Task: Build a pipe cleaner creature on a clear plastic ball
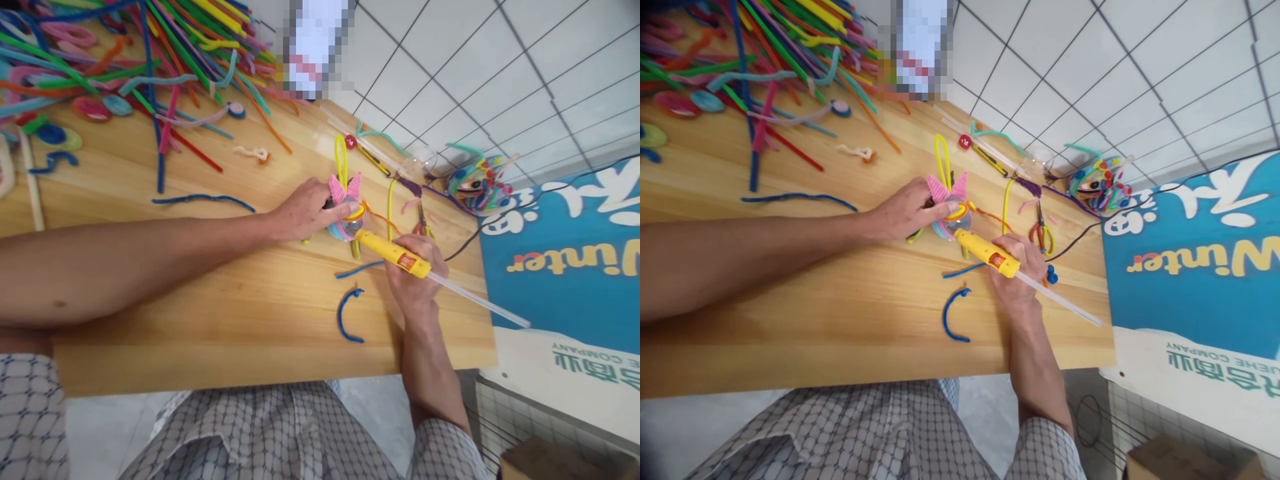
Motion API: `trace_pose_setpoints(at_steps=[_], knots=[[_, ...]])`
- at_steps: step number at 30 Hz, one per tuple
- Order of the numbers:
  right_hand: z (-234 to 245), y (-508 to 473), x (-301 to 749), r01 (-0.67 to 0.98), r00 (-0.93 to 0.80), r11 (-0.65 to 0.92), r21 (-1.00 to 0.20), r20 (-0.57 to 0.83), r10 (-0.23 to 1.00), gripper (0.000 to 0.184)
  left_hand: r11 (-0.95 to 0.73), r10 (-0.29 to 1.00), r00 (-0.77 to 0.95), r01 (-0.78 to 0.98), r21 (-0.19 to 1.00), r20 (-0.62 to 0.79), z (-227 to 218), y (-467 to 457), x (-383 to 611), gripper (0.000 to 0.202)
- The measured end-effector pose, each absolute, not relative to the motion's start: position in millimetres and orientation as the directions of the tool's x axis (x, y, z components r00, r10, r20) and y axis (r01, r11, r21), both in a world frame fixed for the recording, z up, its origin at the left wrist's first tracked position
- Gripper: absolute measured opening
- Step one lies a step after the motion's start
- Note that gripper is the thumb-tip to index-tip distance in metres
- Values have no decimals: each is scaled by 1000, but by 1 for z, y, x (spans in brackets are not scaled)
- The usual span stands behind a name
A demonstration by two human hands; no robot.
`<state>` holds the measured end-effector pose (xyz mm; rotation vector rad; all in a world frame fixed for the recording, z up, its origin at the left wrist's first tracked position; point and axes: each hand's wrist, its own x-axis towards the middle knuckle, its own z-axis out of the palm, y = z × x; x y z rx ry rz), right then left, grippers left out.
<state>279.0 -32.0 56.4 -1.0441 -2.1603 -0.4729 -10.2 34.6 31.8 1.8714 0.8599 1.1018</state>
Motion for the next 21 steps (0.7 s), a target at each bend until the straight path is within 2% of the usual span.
trace_pose_setpoints(at_steps=[6,12,21], knots=[[62,-31,278,776,-479,628,63,707,520,18,-478,840,382,182,859,386,30,36,-10,53],[59,-31,282,811,-436,584,26,693,574,13,-476,843,382,199,856,380,29,36,-10,51],[61,-31,280,783,-451,622,17,705,547,16,-439,858,367,158,884,360,29,33,-8,50]])
